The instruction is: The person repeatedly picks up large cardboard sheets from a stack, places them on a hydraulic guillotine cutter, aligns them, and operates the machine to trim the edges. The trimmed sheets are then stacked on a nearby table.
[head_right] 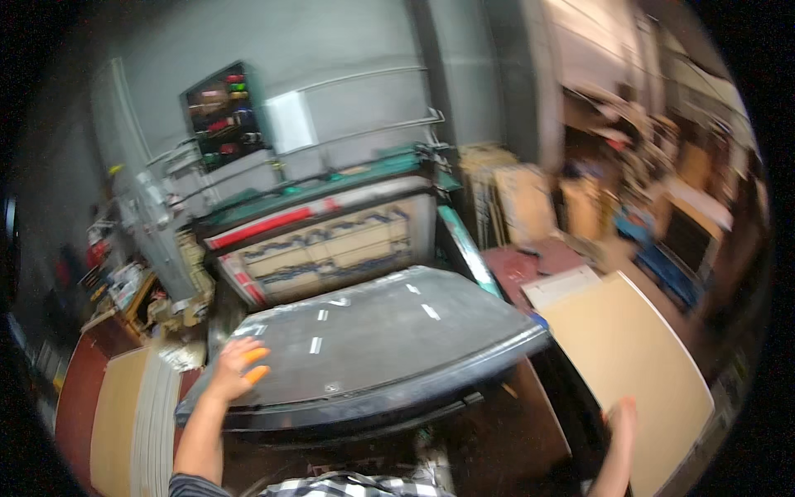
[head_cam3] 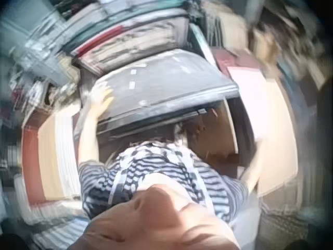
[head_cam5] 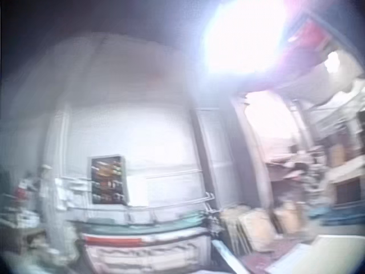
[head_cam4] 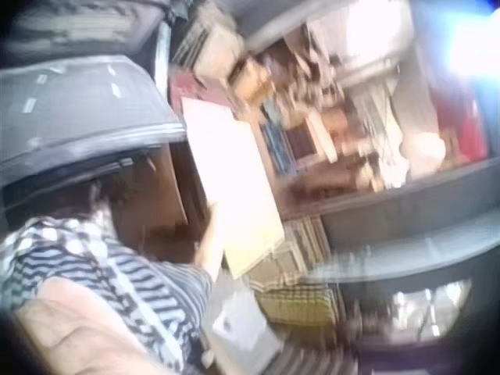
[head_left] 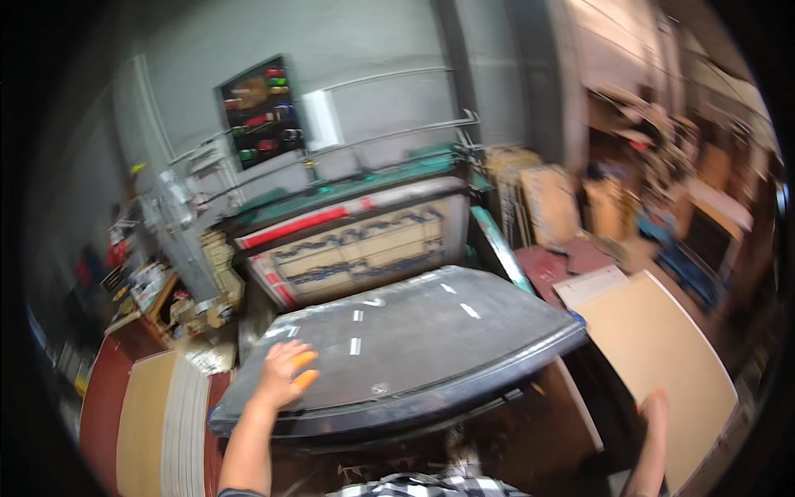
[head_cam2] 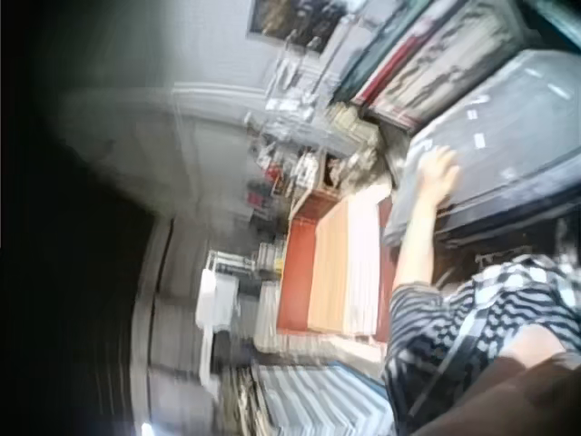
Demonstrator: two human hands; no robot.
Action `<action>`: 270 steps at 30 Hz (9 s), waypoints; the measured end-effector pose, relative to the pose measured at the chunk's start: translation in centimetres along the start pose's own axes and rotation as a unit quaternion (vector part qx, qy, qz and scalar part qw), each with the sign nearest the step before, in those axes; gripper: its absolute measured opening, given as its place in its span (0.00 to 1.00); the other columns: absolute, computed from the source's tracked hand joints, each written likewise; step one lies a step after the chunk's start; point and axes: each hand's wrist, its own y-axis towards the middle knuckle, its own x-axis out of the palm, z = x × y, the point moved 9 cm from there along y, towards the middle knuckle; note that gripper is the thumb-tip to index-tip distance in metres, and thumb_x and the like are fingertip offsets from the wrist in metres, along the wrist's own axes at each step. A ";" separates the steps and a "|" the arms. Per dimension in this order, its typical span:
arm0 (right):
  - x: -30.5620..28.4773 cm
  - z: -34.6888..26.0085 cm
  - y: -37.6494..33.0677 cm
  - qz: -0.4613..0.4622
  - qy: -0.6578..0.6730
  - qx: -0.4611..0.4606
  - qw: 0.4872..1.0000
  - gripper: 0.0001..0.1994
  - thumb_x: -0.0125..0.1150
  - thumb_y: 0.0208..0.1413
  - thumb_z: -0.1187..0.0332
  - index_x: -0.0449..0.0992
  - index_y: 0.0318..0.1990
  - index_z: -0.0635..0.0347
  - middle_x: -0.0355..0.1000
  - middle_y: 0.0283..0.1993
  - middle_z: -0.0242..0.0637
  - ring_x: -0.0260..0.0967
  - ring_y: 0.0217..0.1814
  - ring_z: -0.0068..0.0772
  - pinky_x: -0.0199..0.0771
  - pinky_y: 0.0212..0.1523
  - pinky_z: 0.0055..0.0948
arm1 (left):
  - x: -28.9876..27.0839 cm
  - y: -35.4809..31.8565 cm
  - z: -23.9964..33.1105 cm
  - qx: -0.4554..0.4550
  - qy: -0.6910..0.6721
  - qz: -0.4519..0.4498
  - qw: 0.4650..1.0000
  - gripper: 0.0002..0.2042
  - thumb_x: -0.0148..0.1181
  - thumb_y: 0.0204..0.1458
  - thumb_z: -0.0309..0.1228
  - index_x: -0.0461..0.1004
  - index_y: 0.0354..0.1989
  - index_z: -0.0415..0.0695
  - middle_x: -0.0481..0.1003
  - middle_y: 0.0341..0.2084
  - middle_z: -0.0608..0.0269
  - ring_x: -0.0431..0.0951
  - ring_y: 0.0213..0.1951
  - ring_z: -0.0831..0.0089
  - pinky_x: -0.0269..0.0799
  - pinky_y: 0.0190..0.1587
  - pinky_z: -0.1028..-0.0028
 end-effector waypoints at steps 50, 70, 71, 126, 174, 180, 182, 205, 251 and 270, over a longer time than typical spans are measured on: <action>-8.0 -68.3 -29.2 -0.158 -0.072 -0.591 0.788 0.49 0.34 0.47 0.21 0.53 0.69 0.44 0.42 0.75 0.41 0.33 0.76 0.55 0.32 0.67 0.69 | 11.1 -13.0 -18.9 -0.367 0.047 -0.305 0.877 0.38 0.40 0.56 0.63 0.54 0.70 0.51 0.49 0.71 0.64 0.46 0.71 0.57 0.39 0.70 0.60; -7.2 -71.9 -29.9 -0.184 -0.065 -0.598 0.777 0.54 0.36 0.42 0.18 0.55 0.69 0.49 0.44 0.75 0.39 0.38 0.76 0.51 0.37 0.66 0.74 | 15.4 -6.4 -11.2 -0.273 0.017 -0.365 0.890 0.38 0.45 0.56 0.62 0.52 0.70 0.53 0.48 0.71 0.62 0.42 0.72 0.55 0.38 0.70 0.48; -7.4 -71.8 -30.1 -0.187 -0.074 -0.598 0.776 0.54 0.35 0.42 0.18 0.54 0.69 0.49 0.45 0.75 0.39 0.38 0.76 0.50 0.38 0.65 0.74 | 15.5 -6.6 -11.2 -0.275 0.009 -0.364 0.890 0.38 0.45 0.56 0.61 0.51 0.70 0.53 0.48 0.71 0.62 0.42 0.72 0.55 0.39 0.70 0.50; -53.2 -96.9 -27.5 0.330 0.145 -0.510 0.781 0.36 0.59 0.48 0.65 0.56 0.68 0.44 0.49 0.72 0.43 0.66 0.62 0.47 0.65 0.55 0.54 | 15.6 -7.4 -10.9 -0.253 0.033 -0.320 0.912 0.37 0.43 0.54 0.64 0.61 0.65 0.50 0.53 0.67 0.67 0.48 0.69 0.56 0.45 0.67 0.49; -20.4 -44.4 -23.7 0.164 0.411 -0.458 0.771 0.12 0.66 0.50 0.71 0.78 0.42 0.64 0.76 0.42 0.47 0.75 0.43 0.48 0.76 0.44 0.37 | -12.7 4.4 21.9 0.049 -0.969 0.129 0.204 0.18 0.62 0.49 0.26 0.63 0.11 0.39 0.60 0.11 0.59 0.58 0.11 0.68 0.63 0.15 0.65; -28.8 -50.4 -28.1 0.188 0.485 -0.566 0.640 0.14 0.67 0.48 0.78 0.78 0.44 0.65 0.76 0.44 0.49 0.76 0.45 0.46 0.76 0.46 0.33 | -15.1 1.8 18.9 0.300 -0.893 0.145 0.304 0.17 0.61 0.54 0.28 0.70 0.13 0.38 0.67 0.12 0.56 0.69 0.14 0.66 0.77 0.26 0.63; -31.0 -51.9 -29.4 0.201 0.514 -0.593 0.587 0.14 0.67 0.48 0.78 0.78 0.44 0.65 0.75 0.45 0.49 0.76 0.46 0.45 0.75 0.46 0.32 | -16.8 0.4 18.8 0.477 -0.785 0.016 0.395 0.20 0.54 0.61 0.33 0.73 0.15 0.36 0.71 0.14 0.54 0.73 0.18 0.66 0.81 0.39 0.59; -11.3 -51.8 -23.5 -0.138 0.008 -0.594 0.792 0.53 0.51 0.41 0.23 0.57 0.67 0.55 0.49 0.71 0.52 0.39 0.76 0.52 0.35 0.69 0.59 | 10.4 -14.3 -10.6 -0.244 0.066 -0.296 0.921 0.47 0.58 0.47 0.62 0.50 0.70 0.46 0.50 0.70 0.52 0.45 0.70 0.47 0.42 0.69 0.52; -3.5 -71.2 -89.4 -0.057 0.134 -0.958 0.247 0.23 0.55 0.58 0.60 0.69 0.59 0.57 0.66 0.59 0.49 0.66 0.58 0.46 0.64 0.57 0.41 | -24.8 -68.1 -24.4 -0.638 0.375 0.057 0.670 0.13 0.46 0.60 0.32 0.76 0.46 0.43 0.75 0.49 0.55 0.69 0.56 0.50 0.60 0.61 0.56; -11.2 -21.4 -10.8 0.285 0.162 -0.068 0.942 0.28 0.70 0.48 0.58 0.72 0.55 0.61 0.66 0.62 0.48 0.65 0.62 0.45 0.66 0.59 0.42 | -14.2 -29.9 -29.9 -0.395 0.004 0.167 0.903 0.25 0.55 0.49 0.15 0.66 0.59 0.32 0.68 0.58 0.52 0.68 0.58 0.62 0.57 0.63 0.67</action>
